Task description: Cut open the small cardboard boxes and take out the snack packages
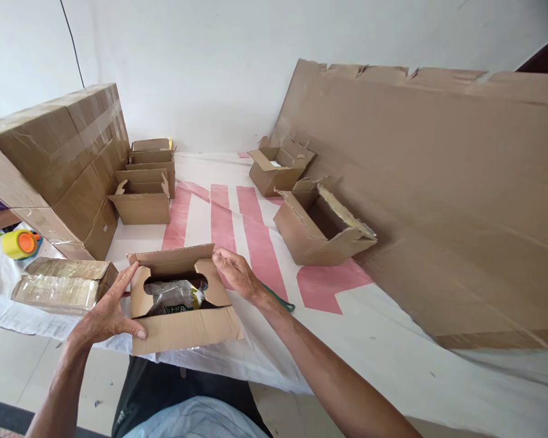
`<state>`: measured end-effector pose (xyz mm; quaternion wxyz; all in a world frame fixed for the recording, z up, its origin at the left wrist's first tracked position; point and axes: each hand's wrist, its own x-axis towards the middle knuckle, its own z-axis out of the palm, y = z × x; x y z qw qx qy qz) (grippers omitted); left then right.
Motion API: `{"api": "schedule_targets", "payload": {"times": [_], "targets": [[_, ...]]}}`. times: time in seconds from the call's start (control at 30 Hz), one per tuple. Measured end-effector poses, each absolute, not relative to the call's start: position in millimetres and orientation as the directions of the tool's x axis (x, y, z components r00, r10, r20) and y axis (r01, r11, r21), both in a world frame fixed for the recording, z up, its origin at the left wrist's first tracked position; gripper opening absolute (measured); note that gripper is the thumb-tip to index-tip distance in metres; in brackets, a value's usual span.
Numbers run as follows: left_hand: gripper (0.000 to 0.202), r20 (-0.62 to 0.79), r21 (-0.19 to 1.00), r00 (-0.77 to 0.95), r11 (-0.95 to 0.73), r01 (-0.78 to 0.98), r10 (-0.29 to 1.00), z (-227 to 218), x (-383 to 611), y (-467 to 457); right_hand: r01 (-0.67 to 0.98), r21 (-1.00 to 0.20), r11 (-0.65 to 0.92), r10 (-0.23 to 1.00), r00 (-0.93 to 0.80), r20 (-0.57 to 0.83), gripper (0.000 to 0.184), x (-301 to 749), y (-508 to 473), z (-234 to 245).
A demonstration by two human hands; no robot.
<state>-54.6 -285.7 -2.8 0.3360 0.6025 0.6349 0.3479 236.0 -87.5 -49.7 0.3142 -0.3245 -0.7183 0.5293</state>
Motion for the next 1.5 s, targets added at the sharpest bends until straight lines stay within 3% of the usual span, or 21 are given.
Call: {"api": "schedule_targets", "payload": {"times": [0.17, 0.67, 0.87, 1.03, 1.13, 1.27, 1.4, 1.5], "targets": [[0.141, 0.019, 0.847, -0.059, 0.016, 0.532, 0.998, -5, -54, -286, 0.052, -0.993, 0.107, 0.890, -0.450, 0.073, 0.067, 211, -77, -52], [0.146, -0.025, 0.850, -0.064, 0.055, 0.523, 0.998, -7, -53, -287, 0.095, -0.994, -0.049, 0.932, -0.354, -0.080, 0.054, 186, -68, -58], [0.145, -0.015, 0.837, -0.030, 0.029, 0.546, 0.999, -9, -57, -288, 0.104, -0.991, 0.079, 0.952, -0.301, 0.045, 0.059, 205, -81, -43], [0.144, -0.001, 0.829, -0.017, 0.010, 0.559, 1.000, -13, -59, -289, 0.354, -0.866, 0.352, 0.897, -0.391, 0.205, 0.084, 227, -125, -31], [0.144, 0.019, 0.820, -0.014, -0.007, 0.572, 1.000, -12, -56, -289, 0.460, -0.764, 0.453, 0.852, -0.476, 0.218, 0.092, 236, -144, -27], [0.142, 0.033, 0.807, -0.015, -0.018, 0.590, 0.999, -11, -46, -291, 0.501, -0.748, 0.435, 0.853, -0.494, 0.165, 0.083, 245, -146, -21], [0.121, 0.060, 0.786, -0.061, -0.009, 0.619, 0.996, -14, -35, -292, 0.439, -0.838, 0.325, 0.866, -0.493, 0.078, 0.065, 260, -138, -16], [0.111, 0.094, 0.747, -0.104, -0.001, 0.665, 0.990, -17, -28, -290, 0.420, -0.821, 0.387, 0.866, -0.472, 0.167, 0.059, 270, -133, -13]]}}
